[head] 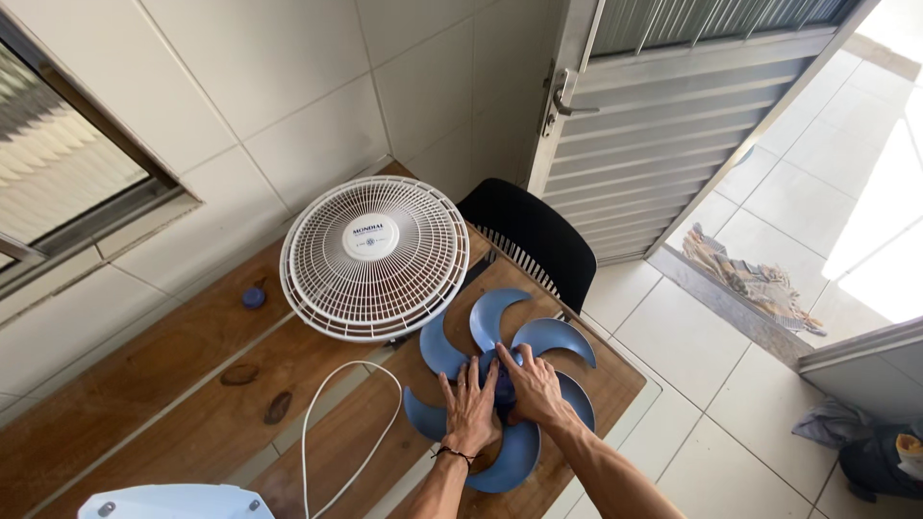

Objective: The person assembles a white table fan on a wooden table. They attach the front grille, install the blue fan blade, and secure the rear grille, completing the assembly.

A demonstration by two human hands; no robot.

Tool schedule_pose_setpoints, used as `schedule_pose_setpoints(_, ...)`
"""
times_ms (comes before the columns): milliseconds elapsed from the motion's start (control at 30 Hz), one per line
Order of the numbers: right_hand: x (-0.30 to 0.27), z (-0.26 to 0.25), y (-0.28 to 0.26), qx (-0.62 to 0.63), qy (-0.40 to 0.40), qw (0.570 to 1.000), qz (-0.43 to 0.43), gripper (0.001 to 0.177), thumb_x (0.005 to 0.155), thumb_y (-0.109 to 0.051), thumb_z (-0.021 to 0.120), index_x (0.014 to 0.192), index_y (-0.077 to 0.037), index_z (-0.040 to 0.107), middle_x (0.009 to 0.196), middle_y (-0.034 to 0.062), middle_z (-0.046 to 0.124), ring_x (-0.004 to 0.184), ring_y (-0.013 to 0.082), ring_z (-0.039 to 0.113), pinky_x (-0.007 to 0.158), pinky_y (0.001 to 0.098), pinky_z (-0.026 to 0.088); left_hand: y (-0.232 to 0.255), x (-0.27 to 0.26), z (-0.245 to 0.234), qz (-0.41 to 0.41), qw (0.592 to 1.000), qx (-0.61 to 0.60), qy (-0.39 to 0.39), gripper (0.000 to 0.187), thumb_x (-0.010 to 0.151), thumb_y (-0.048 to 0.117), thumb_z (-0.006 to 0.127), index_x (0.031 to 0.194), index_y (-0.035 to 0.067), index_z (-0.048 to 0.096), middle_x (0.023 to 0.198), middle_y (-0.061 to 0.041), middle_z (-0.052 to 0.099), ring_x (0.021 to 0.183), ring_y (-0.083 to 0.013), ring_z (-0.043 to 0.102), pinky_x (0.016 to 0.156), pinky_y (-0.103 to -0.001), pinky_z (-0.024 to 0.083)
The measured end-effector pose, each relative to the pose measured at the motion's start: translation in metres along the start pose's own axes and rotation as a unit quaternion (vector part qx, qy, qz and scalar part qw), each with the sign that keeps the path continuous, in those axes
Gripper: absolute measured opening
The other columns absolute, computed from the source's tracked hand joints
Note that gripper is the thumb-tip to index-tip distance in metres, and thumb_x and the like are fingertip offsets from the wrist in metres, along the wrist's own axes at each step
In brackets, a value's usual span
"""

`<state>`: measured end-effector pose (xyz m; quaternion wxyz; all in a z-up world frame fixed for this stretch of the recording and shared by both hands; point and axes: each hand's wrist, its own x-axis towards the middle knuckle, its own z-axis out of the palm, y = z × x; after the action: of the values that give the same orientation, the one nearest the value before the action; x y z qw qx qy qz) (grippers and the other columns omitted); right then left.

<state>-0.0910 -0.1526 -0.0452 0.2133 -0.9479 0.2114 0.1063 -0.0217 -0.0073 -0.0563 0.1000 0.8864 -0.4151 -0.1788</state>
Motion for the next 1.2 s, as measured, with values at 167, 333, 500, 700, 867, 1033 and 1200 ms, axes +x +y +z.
schedule_pose_setpoints(167,-0.016,-0.009,0.004,0.097,-0.004,0.994,0.056,0.134,0.038,-0.030,0.101,0.154,-0.029,0.036,0.122,0.0168,0.055,0.115,0.0383,0.060,0.097,0.0468,0.052,0.007,-0.004,0.004,0.001,0.998,-0.014,0.055,0.098,0.069,0.000,0.078,0.155,0.014,0.033,0.145,-0.013,0.045,0.139,-0.0306,0.041,0.120,-0.071,0.007)
schedule_pose_setpoints(333,-0.048,-0.021,0.002,0.103,0.041,0.990,0.087,0.122,0.040,-0.030,0.099,0.149,-0.027,0.043,0.122,0.0174,0.054,0.113,0.0401,0.059,0.093,0.0484,0.052,0.027,-0.025,-0.023,0.028,0.997,-0.036,0.057,0.099,0.066,0.003,0.082,0.153,0.012,0.036,0.136,-0.009,0.051,0.134,-0.0280,0.046,0.122,-0.068,0.006)
schedule_pose_setpoints(500,-0.074,-0.035,-0.007,0.136,0.054,0.983,0.109,0.128,0.037,-0.030,0.102,0.151,-0.027,0.042,0.135,0.0167,0.047,0.123,0.0393,0.055,0.093,0.0510,0.049,0.048,-0.045,-0.055,0.054,0.992,-0.059,0.092,0.092,0.063,0.006,0.082,0.146,0.008,0.044,0.133,-0.010,0.054,0.131,-0.0276,0.047,0.122,-0.069,0.004)
schedule_pose_setpoints(700,-0.078,-0.067,-0.047,0.227,0.153,0.961,0.044,0.120,0.038,-0.033,0.100,0.145,-0.016,0.047,0.133,0.0232,0.046,0.122,0.0438,0.055,0.100,0.0482,0.053,0.035,-0.062,-0.107,0.125,0.973,0.035,0.192,0.077,0.070,0.007,0.078,0.143,0.008,0.053,0.138,-0.012,0.055,0.134,-0.0292,0.046,0.121,-0.070,0.008)
schedule_pose_setpoints(867,-0.067,-0.113,-0.113,0.239,0.217,0.946,-0.024,0.115,0.042,-0.034,0.099,0.144,-0.013,0.050,0.135,0.0235,0.043,0.122,0.0421,0.055,0.097,0.0479,0.054,0.013,-0.102,-0.178,0.080,0.913,0.113,0.383,0.080,0.082,0.022,0.084,0.151,0.012,0.044,0.155,-0.008,0.043,0.155,-0.0271,0.033,0.130,-0.066,0.010)
schedule_pose_setpoints(1033,-0.077,-0.155,-0.190,0.259,0.254,0.925,-0.116,0.122,0.040,-0.044,0.102,0.144,-0.006,0.051,0.133,0.0199,0.042,0.123,0.0364,0.053,0.097,0.0462,0.054,-0.006,-0.184,-0.260,-0.059,0.860,-0.003,0.507,0.128,0.058,0.041,0.095,0.154,0.001,0.021,0.160,-0.029,0.022,0.151,-0.0448,0.019,0.119,-0.072,0.007)
schedule_pose_setpoints(1200,-0.105,-0.169,-0.272,0.246,0.241,0.919,-0.190,0.122,0.038,-0.042,0.103,0.144,-0.006,0.053,0.135,0.0173,0.041,0.122,0.0329,0.053,0.096,0.0440,0.054,-0.047,-0.275,-0.302,-0.134,0.824,-0.173,0.522,0.134,0.059,0.035,0.096,0.153,-0.011,0.012,0.158,-0.036,0.019,0.147,-0.0464,0.020,0.117,-0.056,0.021)
